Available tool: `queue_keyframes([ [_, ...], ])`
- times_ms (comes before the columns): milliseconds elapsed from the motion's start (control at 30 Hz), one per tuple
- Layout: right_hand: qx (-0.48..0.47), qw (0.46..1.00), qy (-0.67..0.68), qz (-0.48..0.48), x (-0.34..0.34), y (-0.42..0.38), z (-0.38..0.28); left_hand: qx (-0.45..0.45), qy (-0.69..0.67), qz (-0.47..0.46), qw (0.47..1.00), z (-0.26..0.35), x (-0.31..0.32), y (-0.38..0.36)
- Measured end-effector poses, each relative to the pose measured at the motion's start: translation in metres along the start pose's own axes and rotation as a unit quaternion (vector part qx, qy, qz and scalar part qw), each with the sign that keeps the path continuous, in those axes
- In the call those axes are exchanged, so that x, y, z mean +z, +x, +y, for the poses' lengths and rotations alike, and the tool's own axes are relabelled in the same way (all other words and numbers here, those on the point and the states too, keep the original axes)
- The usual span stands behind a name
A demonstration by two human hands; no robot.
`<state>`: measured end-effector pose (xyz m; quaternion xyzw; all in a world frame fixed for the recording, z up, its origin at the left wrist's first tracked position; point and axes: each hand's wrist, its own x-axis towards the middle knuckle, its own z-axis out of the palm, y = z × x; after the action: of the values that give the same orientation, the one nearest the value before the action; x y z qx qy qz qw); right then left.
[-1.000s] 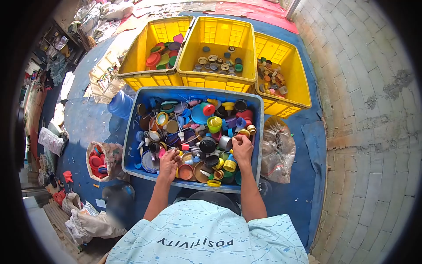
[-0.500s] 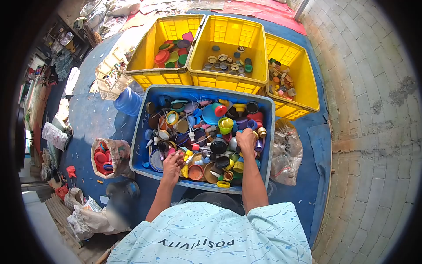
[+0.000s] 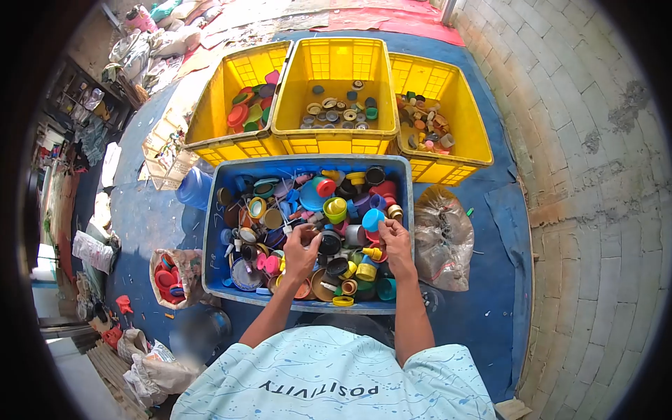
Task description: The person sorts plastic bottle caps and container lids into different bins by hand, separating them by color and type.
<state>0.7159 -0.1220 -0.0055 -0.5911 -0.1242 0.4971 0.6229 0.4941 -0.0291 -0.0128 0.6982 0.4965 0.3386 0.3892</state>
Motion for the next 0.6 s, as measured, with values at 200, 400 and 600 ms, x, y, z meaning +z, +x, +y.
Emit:
queue_keyframes([
  [200,-0.004,0.983,0.176,-0.047,-0.036,-0.046,-0.015,0.206,0.229,-0.089,0.947,0.038,0.065,0.067],
  [400,0.004,0.968,0.230,-0.096,-0.065,-0.053,-0.014,0.202,0.405,-0.289,0.844,0.036,0.105,0.112],
  [600,0.021,0.957,0.264,-0.118,-0.080,-0.044,-0.013,0.072,0.437,-0.353,0.824,0.025,0.118,0.128],
])
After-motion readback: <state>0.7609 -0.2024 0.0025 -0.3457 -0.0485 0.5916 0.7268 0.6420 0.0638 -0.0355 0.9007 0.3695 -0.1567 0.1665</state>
